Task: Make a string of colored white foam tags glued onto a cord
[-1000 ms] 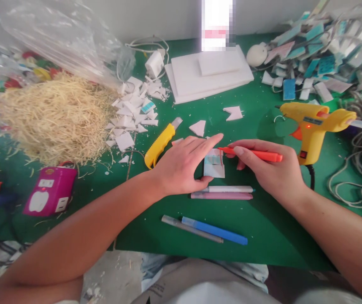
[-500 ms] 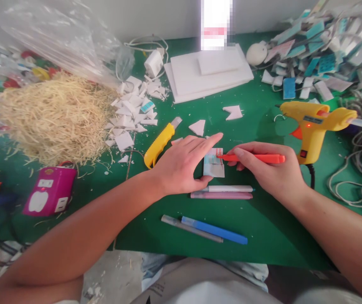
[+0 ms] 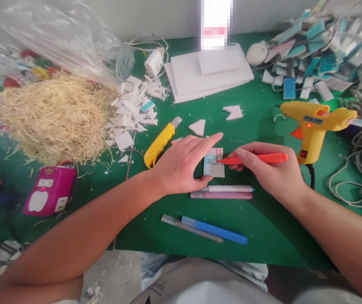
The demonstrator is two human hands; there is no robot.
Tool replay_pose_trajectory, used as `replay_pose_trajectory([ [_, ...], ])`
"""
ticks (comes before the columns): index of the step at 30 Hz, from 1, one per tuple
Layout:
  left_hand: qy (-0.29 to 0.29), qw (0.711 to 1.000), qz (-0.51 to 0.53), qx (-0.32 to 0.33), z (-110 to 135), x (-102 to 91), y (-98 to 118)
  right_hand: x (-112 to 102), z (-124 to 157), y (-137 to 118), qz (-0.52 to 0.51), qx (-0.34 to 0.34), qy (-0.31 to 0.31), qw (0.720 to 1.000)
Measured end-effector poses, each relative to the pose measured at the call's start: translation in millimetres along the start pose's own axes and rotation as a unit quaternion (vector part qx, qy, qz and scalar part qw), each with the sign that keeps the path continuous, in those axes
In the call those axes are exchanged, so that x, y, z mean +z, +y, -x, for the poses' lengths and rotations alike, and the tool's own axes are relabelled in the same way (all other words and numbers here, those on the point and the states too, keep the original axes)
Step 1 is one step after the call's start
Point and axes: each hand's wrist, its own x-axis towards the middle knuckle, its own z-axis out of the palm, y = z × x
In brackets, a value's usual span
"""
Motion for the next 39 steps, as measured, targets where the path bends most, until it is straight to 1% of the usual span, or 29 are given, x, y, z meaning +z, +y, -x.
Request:
replay_pose_trajectory([
  [2,-0.004,1.0,-0.001,-0.005,-0.4,0.3,0.2,1.9,-0.7,-0.1,-0.025,0.01,0.027,0.999],
  [4,-0.003,1.0,-0.003,-0.007,-0.7,0.6,0.3,3.8,-1.6,-0.9,-0.041,0.012,0.041,0.998],
  [12,-0.002,1.0,0.005,-0.014,0.3,1.5,-0.4,3.9,-2.8,-0.9,-0.01,0.012,0.04,0.999],
  [18,0.0,1.0,0.001,-0.012,-0.1,0.7,0.7,4.6,-1.9,-1.2,-0.005,0.008,0.035,0.999],
  [24,-0.01,1.0,0.004,-0.02,-0.5,0.4,1.1,6.2,-2.3,-2.8,-0.002,0.008,0.033,0.999],
  [28,-0.011,1.0,0.003,-0.024,0.0,0.8,0.9,5.4,-2.0,-3.2,0.003,-0.004,0.033,0.999],
  [32,-0.006,1.0,0.005,-0.014,0.0,1.1,0.7,4.5,-1.8,-2.3,0.005,-0.004,0.022,1.0],
  [36,-0.01,1.0,0.002,-0.016,0.2,1.8,-0.2,3.4,-1.7,-2.4,-0.001,-0.006,0.014,1.0],
  [39,-0.003,1.0,-0.005,-0.01,0.2,2.3,-0.6,1.8,-1.7,-2.7,-0.001,-0.008,-0.008,1.0],
])
